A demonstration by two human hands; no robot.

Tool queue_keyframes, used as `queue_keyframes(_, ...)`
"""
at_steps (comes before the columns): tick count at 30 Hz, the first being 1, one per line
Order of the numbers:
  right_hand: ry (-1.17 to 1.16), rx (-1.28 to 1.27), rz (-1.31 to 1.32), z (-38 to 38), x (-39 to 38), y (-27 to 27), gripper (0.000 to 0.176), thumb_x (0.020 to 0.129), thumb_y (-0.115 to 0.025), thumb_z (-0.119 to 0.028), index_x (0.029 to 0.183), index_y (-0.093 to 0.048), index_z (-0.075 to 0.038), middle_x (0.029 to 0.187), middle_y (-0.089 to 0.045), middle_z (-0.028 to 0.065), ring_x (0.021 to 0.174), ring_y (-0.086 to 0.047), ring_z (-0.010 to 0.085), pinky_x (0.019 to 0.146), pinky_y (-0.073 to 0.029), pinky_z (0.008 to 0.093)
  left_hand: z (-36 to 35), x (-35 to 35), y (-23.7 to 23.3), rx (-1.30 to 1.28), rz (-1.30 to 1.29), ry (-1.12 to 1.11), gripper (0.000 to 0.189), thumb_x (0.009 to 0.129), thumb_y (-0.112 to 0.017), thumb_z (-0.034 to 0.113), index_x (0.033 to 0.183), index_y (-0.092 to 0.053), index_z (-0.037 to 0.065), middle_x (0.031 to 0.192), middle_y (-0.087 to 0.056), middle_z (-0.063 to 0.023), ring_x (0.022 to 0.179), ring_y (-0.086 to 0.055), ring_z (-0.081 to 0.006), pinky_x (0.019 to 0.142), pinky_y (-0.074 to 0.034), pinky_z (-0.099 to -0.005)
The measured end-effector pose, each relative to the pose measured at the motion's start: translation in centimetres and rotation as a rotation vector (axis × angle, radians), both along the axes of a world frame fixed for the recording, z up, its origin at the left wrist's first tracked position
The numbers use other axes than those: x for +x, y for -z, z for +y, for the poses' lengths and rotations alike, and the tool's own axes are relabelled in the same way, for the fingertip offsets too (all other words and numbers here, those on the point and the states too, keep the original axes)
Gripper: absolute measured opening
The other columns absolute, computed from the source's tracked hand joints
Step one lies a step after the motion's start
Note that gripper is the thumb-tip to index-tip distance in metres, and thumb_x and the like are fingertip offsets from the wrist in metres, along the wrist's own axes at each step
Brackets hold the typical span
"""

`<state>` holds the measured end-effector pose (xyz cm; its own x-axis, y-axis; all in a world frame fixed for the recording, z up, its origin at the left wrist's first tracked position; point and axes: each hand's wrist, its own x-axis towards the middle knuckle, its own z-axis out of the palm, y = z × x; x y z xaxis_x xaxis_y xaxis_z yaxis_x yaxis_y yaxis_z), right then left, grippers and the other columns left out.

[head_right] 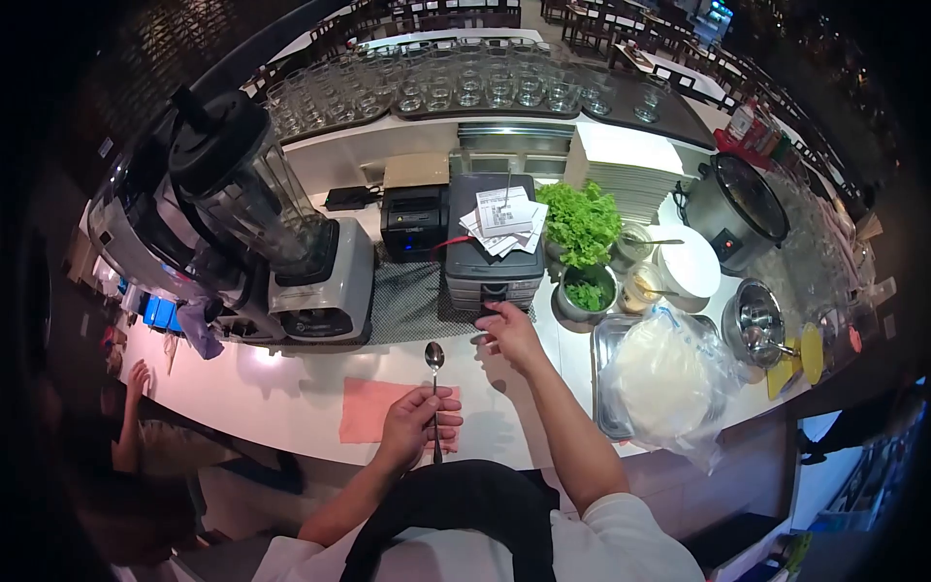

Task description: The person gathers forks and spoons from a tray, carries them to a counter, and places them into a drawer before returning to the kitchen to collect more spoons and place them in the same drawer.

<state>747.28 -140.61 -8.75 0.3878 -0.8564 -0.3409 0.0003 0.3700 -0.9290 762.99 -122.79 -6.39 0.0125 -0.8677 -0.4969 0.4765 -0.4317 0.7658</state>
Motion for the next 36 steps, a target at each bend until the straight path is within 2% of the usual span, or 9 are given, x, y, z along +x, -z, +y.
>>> queue_keyframes(6, 0.092, 0.119, 0.100, 0.4, -2.0, 4.1, 0.040, 0.086, -0.054, -0.012, 0.124, -0.048, -0.001, 0.092, -0.063, 0.0094, 0.062, -0.058, 0.0131, 0.049, -0.048, 0.0279, 0.0, 0.2, 0.6, 0.000, -0.002, -0.021, 0.026, 0.096, -0.047, 0.019, 0.115, -0.054, 0.003, 0.099, -0.063, -0.0092, 0.078, -0.064, -0.0172, 0.058, -0.054, -0.0286)
queue_keyframes(9, 0.212, 0.161, -0.034, 0.3, -1.4, 4.6, 0.032, 0.087, -0.054, -0.013, 0.117, -0.050, -0.002, 0.091, -0.063, 0.0100, 0.062, -0.059, 0.0147, 0.048, -0.050, 0.0288, 0.1, -0.2, 0.3, 0.040, 0.025, -0.002, 0.027, 0.096, -0.046, 0.020, 0.115, -0.053, 0.003, 0.099, -0.063, -0.0087, 0.076, -0.063, -0.0164, 0.056, -0.053, -0.0279)
queue_keyframes(12, 0.237, 0.414, -0.335, -1.8, 0.0, 6.6, 0.020, 0.091, -0.053, -0.019, 0.102, -0.051, -0.003, 0.088, -0.063, 0.0099, 0.061, -0.060, 0.0163, 0.046, -0.050, 0.0278, -0.2, 0.1, 1.4, 0.049, 0.083, 0.036, 0.030, 0.096, -0.047, 0.023, 0.118, -0.051, 0.003, 0.101, -0.063, -0.0090, 0.074, -0.062, -0.0154, 0.053, -0.052, -0.0275)
queue_keyframes(13, 0.232, 0.431, -0.358, -2.4, 0.3, 7.8, 0.018, 0.092, -0.053, -0.020, 0.098, -0.051, -0.003, 0.086, -0.062, 0.0097, 0.060, -0.060, 0.0166, 0.046, -0.050, 0.0275, -0.4, -0.3, 0.6, 0.082, 0.084, -0.018, 0.027, 0.096, -0.048, 0.022, 0.112, -0.053, 0.002, 0.083, -0.061, -0.0111, 0.061, -0.057, -0.0160, 0.051, -0.051, -0.0320)
queue_keyframes(16, 0.253, 0.390, -0.350, -2.6, 0.9, 7.6, 0.017, 0.092, -0.050, -0.019, 0.096, -0.052, -0.003, 0.083, -0.062, 0.0089, 0.059, -0.059, 0.0163, 0.046, -0.050, 0.0276, -0.4, -0.1, 0.6, 0.062, 0.026, 0.025, 0.029, 0.098, -0.045, 0.022, 0.119, -0.051, 0.003, 0.103, -0.063, -0.0088, 0.081, -0.064, -0.0170, 0.058, -0.052, -0.0260)
queue_keyframes(19, 0.228, 0.416, -0.352, -2.4, 0.8, 8.1, 0.014, 0.092, -0.049, -0.016, 0.092, -0.052, -0.003, 0.077, -0.060, 0.0078, 0.058, -0.058, 0.0156, 0.047, -0.050, 0.0274, -0.5, 0.2, 0.5, 0.098, 0.010, 0.089, 0.029, 0.098, -0.042, 0.021, 0.119, -0.051, 0.003, 0.105, -0.063, -0.0087, 0.086, -0.064, -0.0177, 0.064, -0.053, -0.0270)
queue_keyframes(30, 0.274, 0.398, -0.277, 4.6, -1.5, 8.0, 0.010, 0.090, -0.050, -0.012, 0.089, -0.051, -0.002, 0.072, -0.056, 0.0062, 0.055, -0.055, 0.0151, 0.048, -0.051, 0.0280, -4.1, -1.8, 0.9, 0.050, 0.134, 0.091, 0.026, 0.098, -0.038, 0.015, 0.120, -0.045, 0.003, 0.111, -0.061, -0.0154, 0.095, -0.064, -0.0241, 0.077, -0.054, -0.0325)
queue_keyframes(34, 0.218, 0.371, -0.203, 6.2, -2.4, 5.5, 0.013, 0.092, -0.050, -0.015, 0.092, -0.053, -0.002, 0.075, -0.059, 0.0077, 0.058, -0.059, 0.0169, 0.052, -0.052, 0.0284, -5.3, -2.5, 1.4, 0.007, 0.174, 0.045, 0.022, 0.097, -0.040, 0.012, 0.117, -0.046, 0.004, 0.114, -0.059, -0.0164, 0.095, -0.064, -0.0253, 0.078, -0.054, -0.0344)
queue_keyframes(36, 0.041, 0.433, -0.217, 6.6, -3.1, 4.8, 0.018, 0.093, -0.051, -0.017, 0.096, -0.058, -0.001, 0.079, -0.062, 0.0081, 0.061, -0.061, 0.0173, 0.054, -0.052, 0.0281, -6.0, -2.8, 2.2, -0.024, 0.168, 0.018, 0.022, 0.096, -0.041, 0.010, 0.116, -0.046, 0.003, 0.113, -0.058, -0.0160, 0.096, -0.063, -0.0258, 0.080, -0.054, -0.0349)
